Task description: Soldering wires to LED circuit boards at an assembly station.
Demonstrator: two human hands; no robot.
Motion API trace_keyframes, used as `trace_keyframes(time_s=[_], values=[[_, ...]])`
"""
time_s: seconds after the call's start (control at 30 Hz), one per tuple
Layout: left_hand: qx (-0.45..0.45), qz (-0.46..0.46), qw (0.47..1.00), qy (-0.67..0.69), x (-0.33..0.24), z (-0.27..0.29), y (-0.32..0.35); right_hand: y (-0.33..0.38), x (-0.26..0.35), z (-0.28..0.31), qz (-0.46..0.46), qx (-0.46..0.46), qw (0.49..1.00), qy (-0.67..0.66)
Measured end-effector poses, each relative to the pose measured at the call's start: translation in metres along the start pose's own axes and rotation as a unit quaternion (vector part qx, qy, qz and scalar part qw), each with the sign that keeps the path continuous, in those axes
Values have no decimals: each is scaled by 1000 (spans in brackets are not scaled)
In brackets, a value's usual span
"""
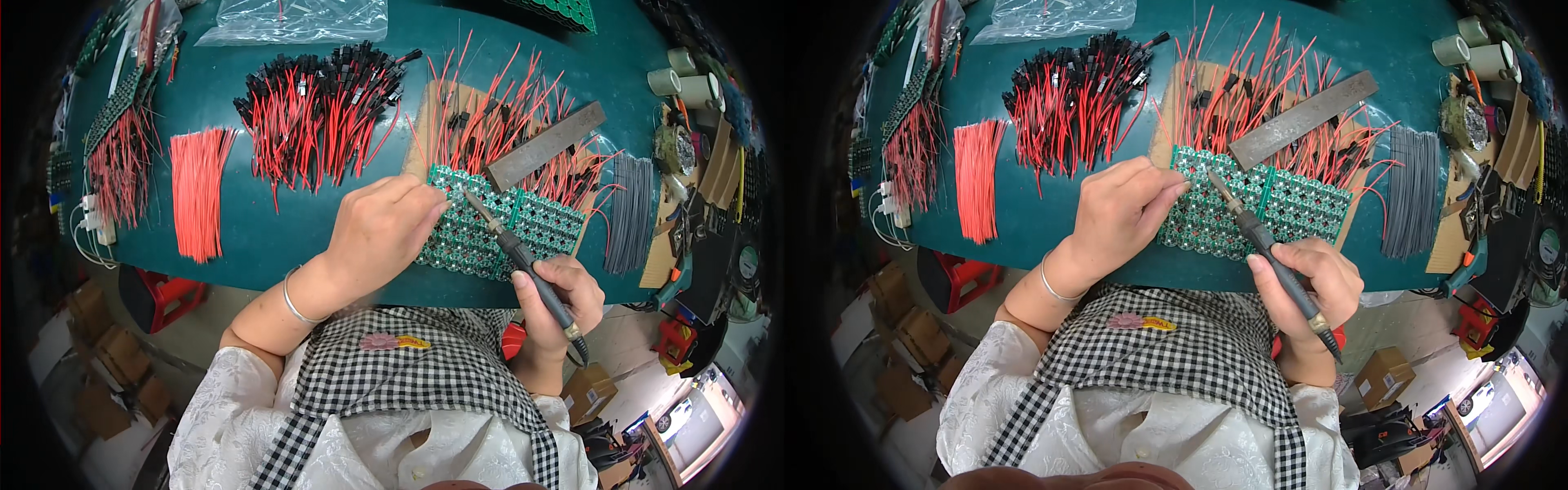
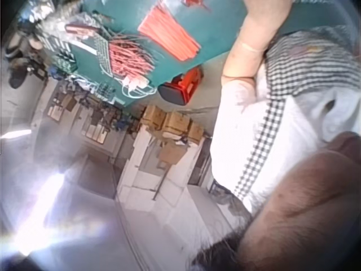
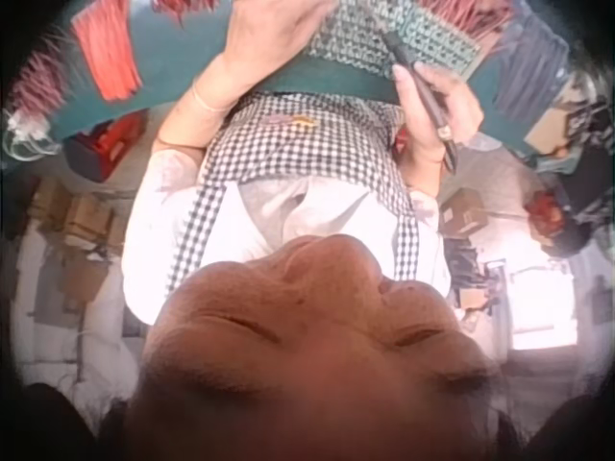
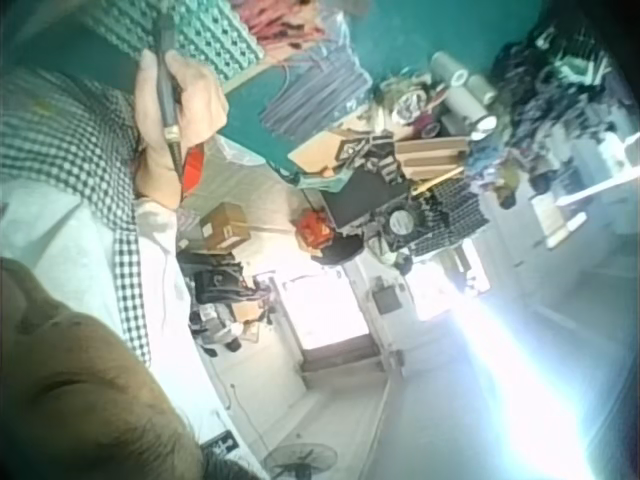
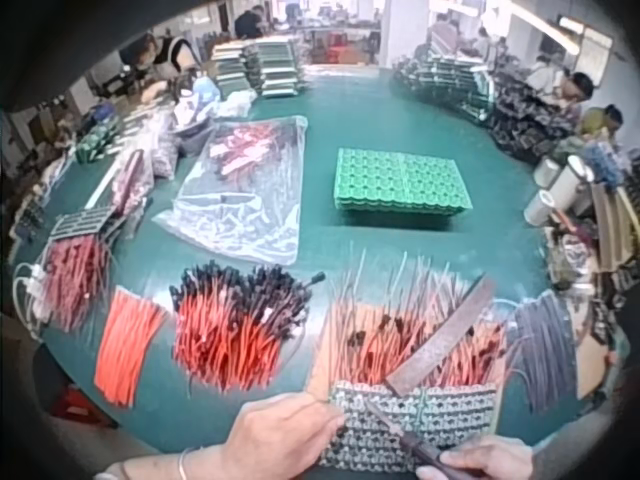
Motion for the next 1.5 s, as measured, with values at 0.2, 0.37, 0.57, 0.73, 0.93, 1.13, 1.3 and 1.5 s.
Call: trace_keyframes(time_s=[0.2, 0.37, 0.57, 0.73, 0.93, 1.13, 1.3, 1.5], values=[[-2, 25, 1000, 0, -5, 17, -6, 4, -14, 30, 14, -86, 990, -109], [1, 17, 1000, 3, -6, 9, -9, -6, -16, 26, -24, -56, 992, -109], [1, 11, 1000, 5, -3, 2, -10, -15, -16, 17, -23, -24, 995, -97], [9, 19, 1000, 7, 1, -2, -8, -23, -14, 12, -20, 8, 997, -78], [5, 17, 1000, 9, 2, -4, -7, -30, -7, 10, -2, 45, 997, -69], [8, 17, 1000, 3, 3, -8, -6, -41, -4, 9, -20, 73, 995, -63], [2, 21, 1000, 8, 1, -4, -5, -41, 0, 14, -19, 51, 996, -74], [-19, 28, 999, 25, -5, 25, 3, -7, -12, 51, -23, -37, 987, -152]])
Point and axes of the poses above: each hand's wrist, its own y-axis away from the middle knuckle, its own z-axis out of the back of the hand, x = y × z, the point moved 8 cm from there along -y, towards the middle knuckle, and after that the axes turned 9 degrees about -y, right-handed, at the moved point
